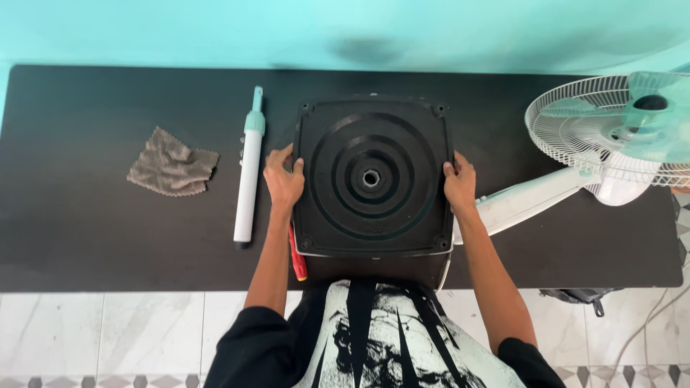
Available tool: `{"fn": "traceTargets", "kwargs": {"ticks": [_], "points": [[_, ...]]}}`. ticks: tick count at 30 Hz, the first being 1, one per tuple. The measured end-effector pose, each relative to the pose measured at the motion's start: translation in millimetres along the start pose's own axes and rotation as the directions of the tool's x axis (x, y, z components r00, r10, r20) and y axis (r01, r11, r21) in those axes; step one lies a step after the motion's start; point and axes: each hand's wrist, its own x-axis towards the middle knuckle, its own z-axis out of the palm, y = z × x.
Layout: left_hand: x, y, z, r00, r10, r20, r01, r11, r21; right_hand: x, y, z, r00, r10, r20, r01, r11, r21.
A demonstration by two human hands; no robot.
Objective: The person assembles a pedestal fan by attaching the fan blades to the motor hub, securing them with a cap, and then attaching the base to the fan stand using a screwdriver. The person handles the fan blades, cap, base, and screwdriver throughout the process.
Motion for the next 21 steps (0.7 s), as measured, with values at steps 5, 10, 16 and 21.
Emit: {"fn": "traceTargets", "kwargs": {"ticks": [5, 10, 16, 21], "points": [[-2.3, -14.0, 8.4, 0.998, -0.064, 0.015, 0.064, 0.997, -0.036, -3.2, -3.5, 1.5, 1.000, -0.028, 0.011, 0.028, 1.000, -0.006], [-9.0, -21.0, 13.8, 0.997, -0.073, 0.028, 0.072, 0.997, 0.008, -5.5, -2.3, 4.3, 0.998, 0.012, -0.070, -0.026, 0.980, -0.195], [-17.3, -26.9, 16.4, 0.993, -0.116, 0.002, 0.116, 0.993, -0.016, -8.1, -8.0, -0.3, 0.982, -0.186, -0.015, 0.165, 0.900, -0.403], [-25.4, -33.3, 13.4, 0.987, -0.163, -0.006, 0.162, 0.983, -0.085, -11.8, -37.5, -2.6, 0.969, -0.240, 0.057, 0.238, 0.846, -0.478]]}}
